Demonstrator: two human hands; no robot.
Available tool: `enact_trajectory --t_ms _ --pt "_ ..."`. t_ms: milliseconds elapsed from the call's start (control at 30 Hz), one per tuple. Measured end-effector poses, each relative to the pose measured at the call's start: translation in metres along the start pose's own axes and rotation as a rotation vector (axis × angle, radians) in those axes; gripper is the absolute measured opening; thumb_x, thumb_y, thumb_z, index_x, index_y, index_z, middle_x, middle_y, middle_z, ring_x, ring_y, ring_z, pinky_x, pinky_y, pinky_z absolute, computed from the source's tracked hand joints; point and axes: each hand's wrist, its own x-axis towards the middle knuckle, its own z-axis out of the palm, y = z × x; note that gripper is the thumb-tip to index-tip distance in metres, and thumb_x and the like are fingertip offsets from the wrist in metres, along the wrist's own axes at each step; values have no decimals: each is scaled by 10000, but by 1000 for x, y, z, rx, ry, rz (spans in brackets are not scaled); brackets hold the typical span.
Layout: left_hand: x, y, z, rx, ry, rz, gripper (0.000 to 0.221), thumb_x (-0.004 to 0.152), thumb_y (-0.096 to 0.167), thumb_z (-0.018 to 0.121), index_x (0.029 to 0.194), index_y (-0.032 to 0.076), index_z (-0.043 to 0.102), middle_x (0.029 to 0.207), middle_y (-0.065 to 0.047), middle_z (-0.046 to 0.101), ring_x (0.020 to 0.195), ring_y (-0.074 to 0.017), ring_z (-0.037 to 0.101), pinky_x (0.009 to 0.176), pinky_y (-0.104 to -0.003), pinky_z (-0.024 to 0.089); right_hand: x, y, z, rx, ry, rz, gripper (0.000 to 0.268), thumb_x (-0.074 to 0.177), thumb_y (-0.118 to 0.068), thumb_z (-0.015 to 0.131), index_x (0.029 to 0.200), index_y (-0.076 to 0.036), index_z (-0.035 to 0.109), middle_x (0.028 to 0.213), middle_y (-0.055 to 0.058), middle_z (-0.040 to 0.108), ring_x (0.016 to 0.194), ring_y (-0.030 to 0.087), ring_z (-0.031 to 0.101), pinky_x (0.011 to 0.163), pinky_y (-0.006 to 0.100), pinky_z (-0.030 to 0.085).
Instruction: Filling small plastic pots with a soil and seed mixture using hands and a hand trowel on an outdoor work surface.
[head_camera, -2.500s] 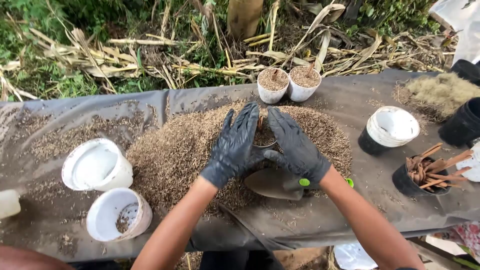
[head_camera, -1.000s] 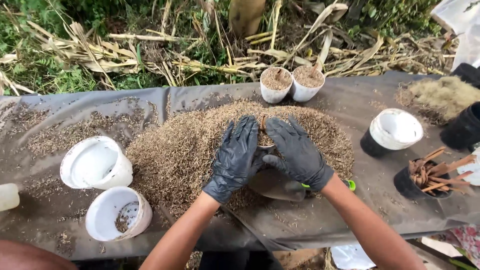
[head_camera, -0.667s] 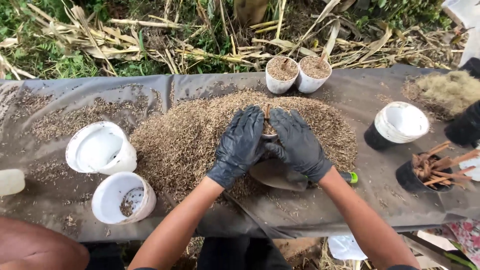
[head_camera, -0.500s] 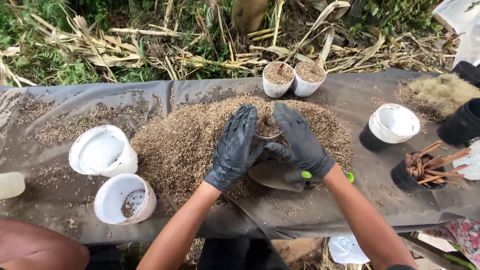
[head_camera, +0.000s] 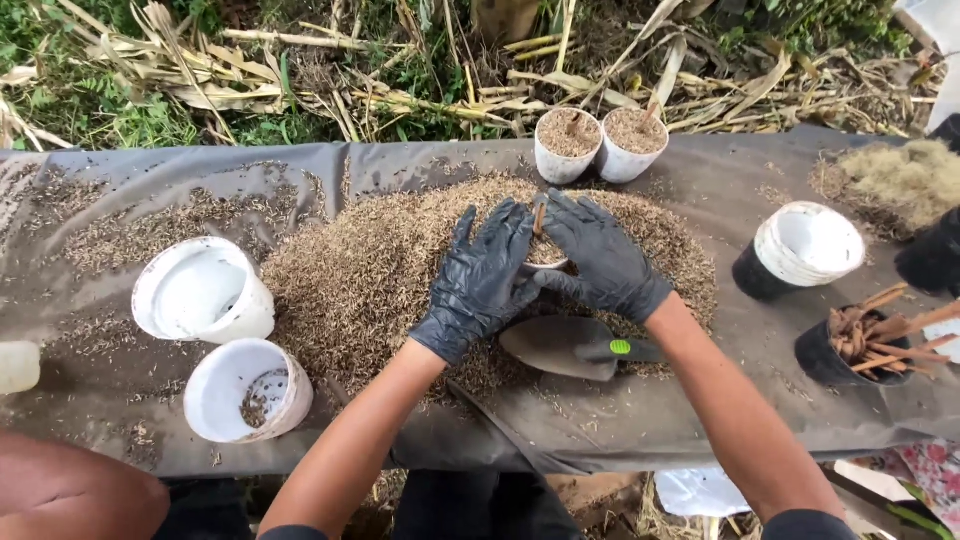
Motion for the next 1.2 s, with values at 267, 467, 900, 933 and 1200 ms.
enact_trajectory --t_ms 267,467,900,933,1200 --pt "2 -9 -25 -255 87 129 731 969 658 509 1563 247 396 1449 -85 570 1492 -307 379 1222 -665 -9 -11 -42 -32 -26 105 155 839 939 -609 611 1546 -54 443 1517 201 507 1425 375 462 1230 546 287" --pt "9 18 -68 -226 90 -22 641 1037 491 435 1599 208 316 1554 -68 441 1500 -222 345 1279 -536 73 -14 -50 -20 -204 285 56 440 987 -417 675 1306 -116 683 1290 77 704 1277 263 640 1227 516 345" --pt "-8 7 -47 -86 255 92 492 1076 244 483 1559 256 394 1580 -31 450 1451 -241 463 1244 -561 267 -8 -90 -33 -266 425 35 409 1015 -191 646 1403 -65 621 1365 145 664 1273 319 635 1221 588 326" --pt "-10 7 -43 -86 243 90 492 1076 244 483 1559 256 394 1580 -31 450 1451 -241 463 1244 -561 267 -8 -86 -27 -257 419 40 409 1015 -191 646 1403 -65 621 1365 145 664 1273 319 635 1221 588 326" --pt "5 10 -102 3 119 141 544 1077 65 446 1596 195 348 1365 -127 626 969 -117 732 829 -218 602 -13 -65 2 -237 489 23 474 1006 -75 521 1471 -167 541 1194 91 698 1176 279 700 1261 589 238"
